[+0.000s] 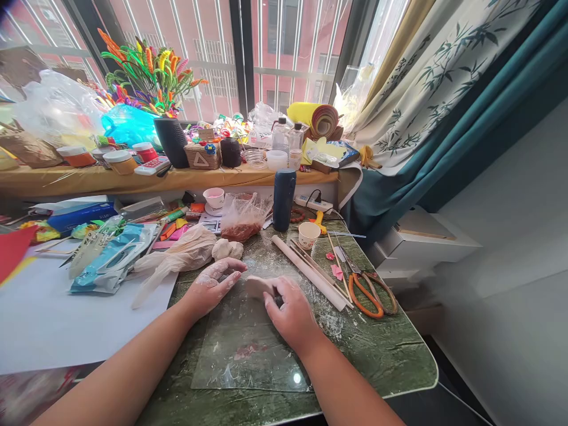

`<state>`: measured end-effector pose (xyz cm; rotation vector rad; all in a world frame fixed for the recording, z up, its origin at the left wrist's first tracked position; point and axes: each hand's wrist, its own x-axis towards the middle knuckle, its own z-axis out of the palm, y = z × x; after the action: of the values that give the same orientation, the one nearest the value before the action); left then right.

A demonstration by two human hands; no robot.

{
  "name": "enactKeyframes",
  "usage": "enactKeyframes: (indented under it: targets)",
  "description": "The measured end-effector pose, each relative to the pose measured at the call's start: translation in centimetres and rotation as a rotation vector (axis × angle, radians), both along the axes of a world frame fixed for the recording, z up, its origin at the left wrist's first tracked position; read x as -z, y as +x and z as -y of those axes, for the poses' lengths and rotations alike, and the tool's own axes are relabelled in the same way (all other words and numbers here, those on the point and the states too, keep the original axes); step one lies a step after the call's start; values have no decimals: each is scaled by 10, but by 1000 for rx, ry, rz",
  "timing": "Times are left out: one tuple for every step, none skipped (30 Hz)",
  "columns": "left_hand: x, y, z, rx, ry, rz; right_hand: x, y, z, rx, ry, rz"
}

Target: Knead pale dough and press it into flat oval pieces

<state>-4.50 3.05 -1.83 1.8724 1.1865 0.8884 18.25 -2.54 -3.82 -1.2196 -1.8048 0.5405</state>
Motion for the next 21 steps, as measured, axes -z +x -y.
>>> enactKeyframes:
  targets:
    - [0,0,0,-7,10,-21,0,0,0,-5,13,20]
    - [1,0,-1,-9,18,-36,1,0,0,4,38,27]
    - [1,-1,-1,-5,25,-48,2,-1,0,20,64,25]
    - [2,0,-1,3,31,-55,2,-1,-1,33,82,22]
    - [2,0,0,14,35,-58,3,-1,-1,32,83,26]
    - [2,0,0,29,35,-60,4,-1,-2,21,74,35]
    - [2,1,1,46,32,-62,5,-1,-3,9,62,42]
    - [2,2,1,65,26,-67,6,-2,-4,1,50,42]
    - [3,3,1,86,22,-74,6,-2,-5,-2,38,37]
    - [4,4,1,105,21,-82,7,-3,-6,-3,19,29]
    - [5,4,2,122,22,-89,7,-3,-7,-7,-11,24]
    - [7,5,2,136,26,-93,8,-4,-8,-14,-51,22]
    - [8,5,2,146,31,-96,7,-4,-9,-26,-93,23]
    - [8,5,1,150,39,-99,7,-4,-9,-30,-124,20]
    - [9,5,1,149,48,-101,7,-3,-8,-10,-132,4]
    - [8,5,1,145,55,-105,6,-3,-7,29,-121,-19]
    - [8,5,1,136,59,-107,5,-2,-6,69,-100,-40]
    - [7,5,1,124,60,-107,4,-2,-5,90,-81,-50]
    - [6,4,1,111,57,-106,4,-2,-5,89,-72,-47]
    - [5,4,1,100,53,-104,3,-2,-4,76,-72,-34]
    - [4,4,1,95,49,-103,3,-2,-4,62,-78,-17]
